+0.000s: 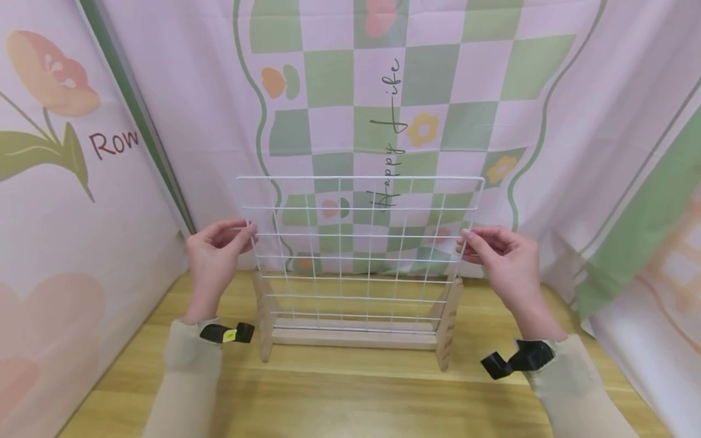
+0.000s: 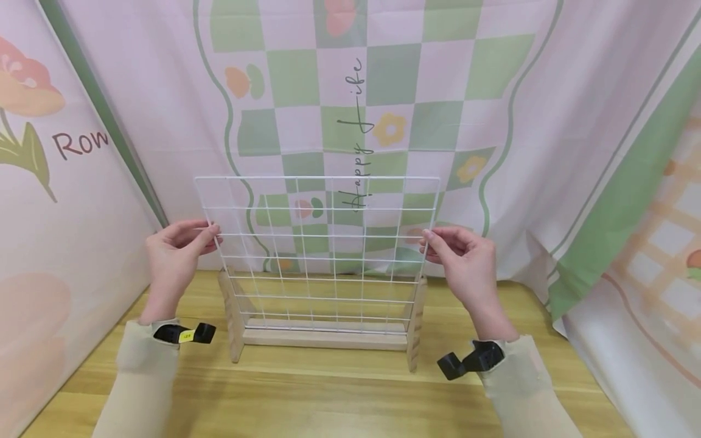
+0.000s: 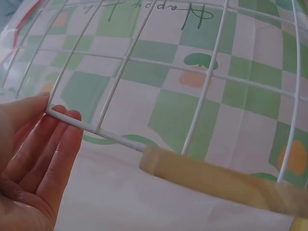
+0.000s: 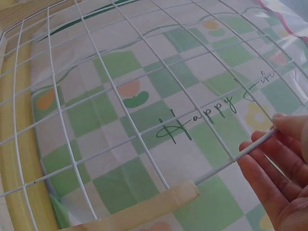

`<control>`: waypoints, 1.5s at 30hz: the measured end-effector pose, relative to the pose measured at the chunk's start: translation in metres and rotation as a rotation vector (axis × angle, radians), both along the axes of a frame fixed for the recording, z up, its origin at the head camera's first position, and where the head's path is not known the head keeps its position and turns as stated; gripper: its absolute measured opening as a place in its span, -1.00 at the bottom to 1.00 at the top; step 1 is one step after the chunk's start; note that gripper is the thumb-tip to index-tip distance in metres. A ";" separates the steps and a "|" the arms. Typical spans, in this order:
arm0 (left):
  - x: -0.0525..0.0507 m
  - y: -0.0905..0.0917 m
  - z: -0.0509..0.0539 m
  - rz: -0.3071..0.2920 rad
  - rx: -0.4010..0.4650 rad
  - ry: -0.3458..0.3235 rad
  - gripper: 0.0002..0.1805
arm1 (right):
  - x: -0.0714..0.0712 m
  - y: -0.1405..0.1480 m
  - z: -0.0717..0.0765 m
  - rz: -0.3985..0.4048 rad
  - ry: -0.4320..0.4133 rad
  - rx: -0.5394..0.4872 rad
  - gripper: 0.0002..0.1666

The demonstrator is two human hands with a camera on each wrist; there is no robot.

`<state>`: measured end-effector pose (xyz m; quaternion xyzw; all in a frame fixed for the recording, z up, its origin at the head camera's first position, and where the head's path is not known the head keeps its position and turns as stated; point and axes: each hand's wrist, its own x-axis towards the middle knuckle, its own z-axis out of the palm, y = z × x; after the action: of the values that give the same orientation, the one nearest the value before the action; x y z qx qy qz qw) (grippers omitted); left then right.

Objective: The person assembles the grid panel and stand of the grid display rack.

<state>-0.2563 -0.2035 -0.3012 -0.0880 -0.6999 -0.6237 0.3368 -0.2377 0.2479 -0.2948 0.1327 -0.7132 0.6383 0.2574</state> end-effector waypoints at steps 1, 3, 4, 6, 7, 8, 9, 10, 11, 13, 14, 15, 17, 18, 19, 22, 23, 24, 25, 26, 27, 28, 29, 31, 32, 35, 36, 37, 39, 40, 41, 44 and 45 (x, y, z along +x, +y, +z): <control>0.001 -0.001 -0.001 0.000 -0.009 -0.001 -0.71 | 0.000 0.000 0.000 0.003 -0.001 0.001 -0.77; 0.002 -0.001 -0.003 0.005 -0.030 0.001 -0.72 | -0.001 0.001 -0.001 0.000 -0.006 0.015 -0.77; 0.003 -0.001 -0.003 0.011 -0.041 0.000 -0.72 | -0.001 0.001 -0.001 0.000 -0.006 0.024 -0.77; 0.003 -0.002 -0.004 0.020 -0.058 0.000 -0.71 | -0.002 0.002 -0.002 -0.003 -0.003 0.043 -0.77; 0.002 -0.002 -0.004 0.024 -0.065 -0.001 -0.70 | -0.002 0.002 -0.002 -0.008 0.002 0.061 -0.77; 0.002 -0.002 -0.005 0.024 -0.066 0.001 -0.70 | -0.003 0.003 -0.002 -0.016 0.009 0.083 -0.77; 0.002 -0.002 -0.005 0.020 -0.063 0.002 -0.70 | -0.003 0.003 -0.002 -0.020 0.015 0.105 -0.77; 0.002 -0.002 -0.005 0.017 -0.061 0.004 -0.69 | -0.003 0.003 -0.002 -0.025 0.021 0.129 -0.76; 0.001 -0.002 -0.006 0.011 -0.057 0.007 -0.69 | -0.003 0.003 -0.001 -0.025 0.023 0.149 -0.76; 0.001 -0.002 -0.007 0.002 -0.047 0.014 -0.71 | -0.004 0.004 -0.001 -0.022 0.023 0.189 -0.76; 0.001 -0.002 -0.008 0.001 -0.045 0.016 -0.71 | -0.003 0.005 -0.001 -0.018 0.021 0.202 -0.76; 0.001 -0.002 -0.009 -0.002 -0.043 0.016 -0.72 | -0.003 0.005 -0.001 -0.011 0.018 0.211 -0.77; 0.002 -0.003 -0.009 -0.004 -0.048 0.013 -0.73 | -0.003 0.006 -0.001 0.002 0.012 0.216 -0.77; 0.001 -0.003 -0.009 -0.005 -0.052 0.010 -0.73 | -0.003 0.007 -0.001 0.008 0.013 0.214 -0.78; 0.001 -0.003 -0.009 -0.006 -0.058 0.006 -0.72 | -0.003 0.007 -0.001 0.012 0.015 0.212 -0.78; 0.000 -0.003 -0.009 -0.016 -0.069 -0.001 -0.71 | -0.003 0.008 -0.001 0.019 0.023 0.204 -0.79; 0.000 -0.003 -0.008 -0.020 -0.070 -0.002 -0.71 | -0.002 0.009 -0.001 0.022 0.025 0.202 -0.79; -0.001 -0.002 -0.008 -0.023 -0.070 -0.002 -0.71 | -0.002 0.009 -0.002 0.024 0.028 0.204 -0.79; -0.001 -0.002 -0.008 -0.027 -0.068 -0.002 -0.71 | -0.002 0.009 -0.002 0.024 0.028 0.208 -0.79; -0.002 -0.002 -0.008 -0.028 -0.067 -0.002 -0.71 | -0.002 0.010 -0.002 0.024 0.029 0.213 -0.79; -0.002 -0.002 -0.008 -0.030 -0.067 -0.001 -0.71 | -0.002 0.010 -0.002 0.024 0.029 0.217 -0.79; -0.003 -0.002 -0.008 -0.032 -0.067 0.000 -0.71 | -0.002 0.011 -0.003 0.023 0.028 0.222 -0.79; -0.004 -0.002 -0.008 -0.035 -0.069 0.002 -0.71 | -0.002 0.011 -0.003 0.021 0.026 0.228 -0.79; -0.005 -0.001 -0.009 -0.042 -0.070 0.007 -0.72 | -0.003 0.012 -0.003 0.013 0.026 0.241 -0.78; -0.006 -0.001 -0.009 -0.043 -0.075 0.008 -0.72 | -0.003 0.013 -0.003 0.007 0.026 0.248 -0.78; -0.008 -0.002 -0.011 -0.055 -0.075 0.025 -0.73 | -0.004 0.013 -0.004 -0.001 0.029 0.256 -0.76; -0.009 -0.002 -0.011 -0.059 -0.074 0.033 -0.74 | -0.004 0.013 -0.005 -0.001 0.032 0.258 -0.76; -0.009 -0.003 -0.012 -0.063 -0.076 0.039 -0.74 | -0.004 0.012 -0.006 0.001 0.034 0.258 -0.76; -0.009 -0.004 -0.012 -0.073 -0.076 0.049 -0.75 | -0.004 0.011 -0.007 0.010 0.038 0.247 -0.75; -0.009 -0.006 -0.012 -0.082 -0.076 0.053 -0.75 | -0.004 0.010 -0.008 0.012 0.041 0.238 -0.75; -0.009 -0.007 -0.012 -0.087 -0.082 0.054 -0.76 | -0.005 0.009 -0.009 0.015 0.043 0.233 -0.75; -0.007 -0.011 -0.013 -0.109 -0.098 0.035 -0.75 | -0.005 0.008 -0.012 0.000 0.038 0.241 -0.72; -0.003 -0.011 -0.011 -0.109 -0.109 0.022 -0.75 | -0.005 0.009 -0.015 -0.014 0.031 0.253 -0.70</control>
<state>-0.2588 -0.2143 -0.3118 -0.1512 -0.7233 -0.6009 0.3049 -0.2431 0.2573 -0.3095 0.1691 -0.7849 0.5393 0.2541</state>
